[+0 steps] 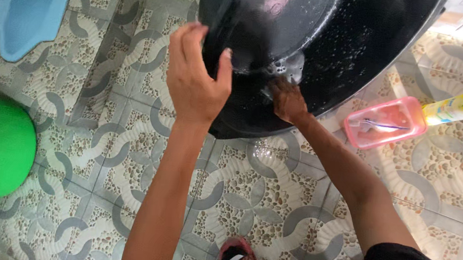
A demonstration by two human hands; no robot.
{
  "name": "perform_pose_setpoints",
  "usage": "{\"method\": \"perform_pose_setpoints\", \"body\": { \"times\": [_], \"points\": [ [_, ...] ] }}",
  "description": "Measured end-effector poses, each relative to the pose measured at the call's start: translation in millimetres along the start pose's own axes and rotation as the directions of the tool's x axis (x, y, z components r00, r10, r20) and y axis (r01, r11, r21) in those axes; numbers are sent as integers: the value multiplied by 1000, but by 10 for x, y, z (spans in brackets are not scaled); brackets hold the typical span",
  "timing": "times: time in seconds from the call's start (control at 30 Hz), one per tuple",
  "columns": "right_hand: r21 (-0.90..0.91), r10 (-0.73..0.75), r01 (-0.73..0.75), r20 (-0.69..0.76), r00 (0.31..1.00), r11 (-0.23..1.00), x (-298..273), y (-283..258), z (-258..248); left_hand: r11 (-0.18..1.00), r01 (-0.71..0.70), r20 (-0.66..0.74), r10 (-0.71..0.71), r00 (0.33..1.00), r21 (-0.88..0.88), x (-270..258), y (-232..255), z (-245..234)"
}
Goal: The person washes a large black basin and a purple pitcher using a sponge, soap from a bottle, and water.
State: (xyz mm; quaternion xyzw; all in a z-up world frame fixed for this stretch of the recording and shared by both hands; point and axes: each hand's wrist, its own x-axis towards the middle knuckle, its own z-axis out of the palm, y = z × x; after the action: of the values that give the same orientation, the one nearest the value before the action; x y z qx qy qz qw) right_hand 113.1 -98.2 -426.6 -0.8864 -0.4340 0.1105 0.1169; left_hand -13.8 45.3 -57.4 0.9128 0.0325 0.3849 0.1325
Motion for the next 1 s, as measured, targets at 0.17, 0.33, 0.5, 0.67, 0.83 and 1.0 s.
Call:
{"method": "perform_pose_setpoints", "body": {
  "times": [0.17,0.33,0.5,0.67,0.83,1.0],
  "points": [
    [-200,215,-283,-306,928,938,-70,679,-76,995,95,4,-95,995,-12,-189,-207,132],
    [-81,244,-277,-289,926,957,-45,636,-22,972,201,-102,-214,972,-121,-931,-473,216],
    [373,71,2,-182,981,928,-226,-501,105,962,252,-59,-259,964,-103,-1373,-630,115],
    [454,-21,172,-318,948,874,-410,-619,-1,952,271,30,-269,963,-140,-908,-641,-315],
    [280,-28,131,-345,938,951,-619,-451,-55,955,150,120,-123,985,-257,-254,-396,-481],
    [278,-12,83,-247,969,957,-826,-375,-46,973,103,179,-66,982,-207,-102,-182,-315]
  ]
}}
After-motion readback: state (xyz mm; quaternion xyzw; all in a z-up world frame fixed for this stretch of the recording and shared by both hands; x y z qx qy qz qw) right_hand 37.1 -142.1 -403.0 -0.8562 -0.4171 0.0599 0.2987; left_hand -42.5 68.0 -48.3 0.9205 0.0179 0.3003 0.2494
